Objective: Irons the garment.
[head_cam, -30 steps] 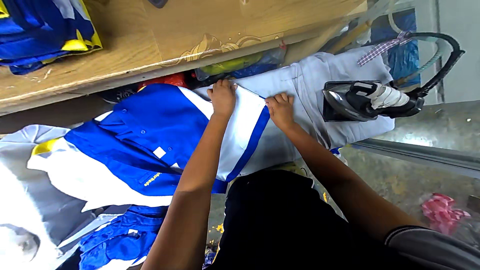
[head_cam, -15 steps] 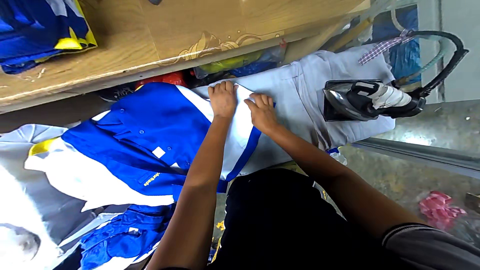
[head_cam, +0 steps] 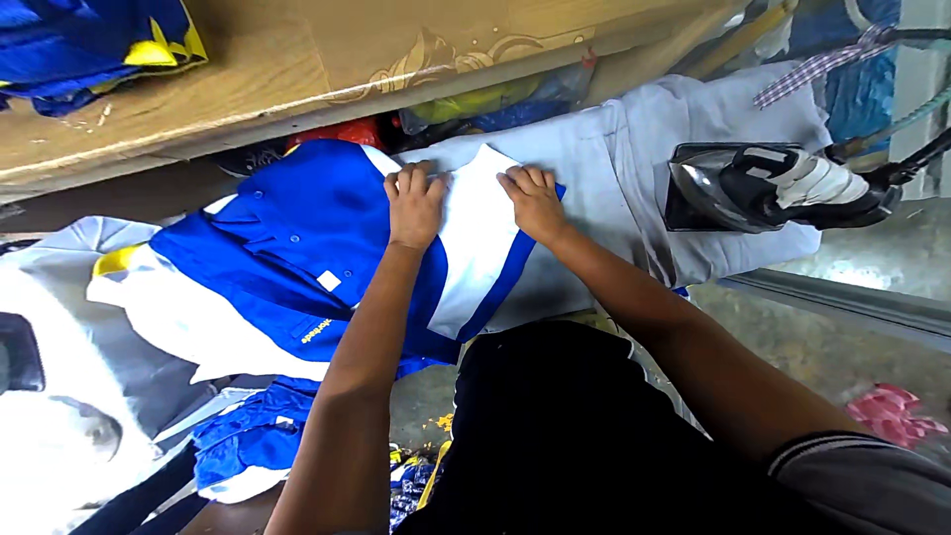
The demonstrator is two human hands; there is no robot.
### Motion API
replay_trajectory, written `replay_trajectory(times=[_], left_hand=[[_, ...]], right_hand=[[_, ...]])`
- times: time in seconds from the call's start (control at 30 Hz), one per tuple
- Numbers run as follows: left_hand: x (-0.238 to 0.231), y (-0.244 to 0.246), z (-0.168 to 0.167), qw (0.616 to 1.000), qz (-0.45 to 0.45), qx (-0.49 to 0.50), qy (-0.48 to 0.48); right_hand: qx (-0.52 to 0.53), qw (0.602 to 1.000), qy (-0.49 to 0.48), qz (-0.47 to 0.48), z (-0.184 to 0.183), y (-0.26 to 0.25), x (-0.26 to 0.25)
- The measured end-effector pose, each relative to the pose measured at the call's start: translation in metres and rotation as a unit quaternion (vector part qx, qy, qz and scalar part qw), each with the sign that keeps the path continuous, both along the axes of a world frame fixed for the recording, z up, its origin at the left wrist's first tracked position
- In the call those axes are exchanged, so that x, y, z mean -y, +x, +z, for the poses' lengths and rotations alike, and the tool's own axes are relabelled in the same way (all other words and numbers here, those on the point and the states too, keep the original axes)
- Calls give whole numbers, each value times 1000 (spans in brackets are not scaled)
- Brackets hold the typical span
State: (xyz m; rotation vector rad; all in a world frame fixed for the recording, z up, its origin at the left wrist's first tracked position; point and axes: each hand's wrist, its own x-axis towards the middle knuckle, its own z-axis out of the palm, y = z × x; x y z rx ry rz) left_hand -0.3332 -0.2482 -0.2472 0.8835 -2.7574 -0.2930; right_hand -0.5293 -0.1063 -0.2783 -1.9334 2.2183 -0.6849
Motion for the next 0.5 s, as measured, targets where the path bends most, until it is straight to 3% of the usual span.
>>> replay_trajectory(times=[0.17,0.23,0.33,0.5], left_hand=[[-58,-5,27,992,9,-122,-13],[-92,9,20,995,-16,-99,14],[-121,32,-8,998,-32,20,56],[-154,31,-1,999,-23,-19,42]], right_hand=[[6,1000,8,7,3,-2,-1],[11,1000,4,9,2,-2,-2],[-1,1000,5,4,0,-1,-1],[-4,1000,7,7,2,-3,-1]])
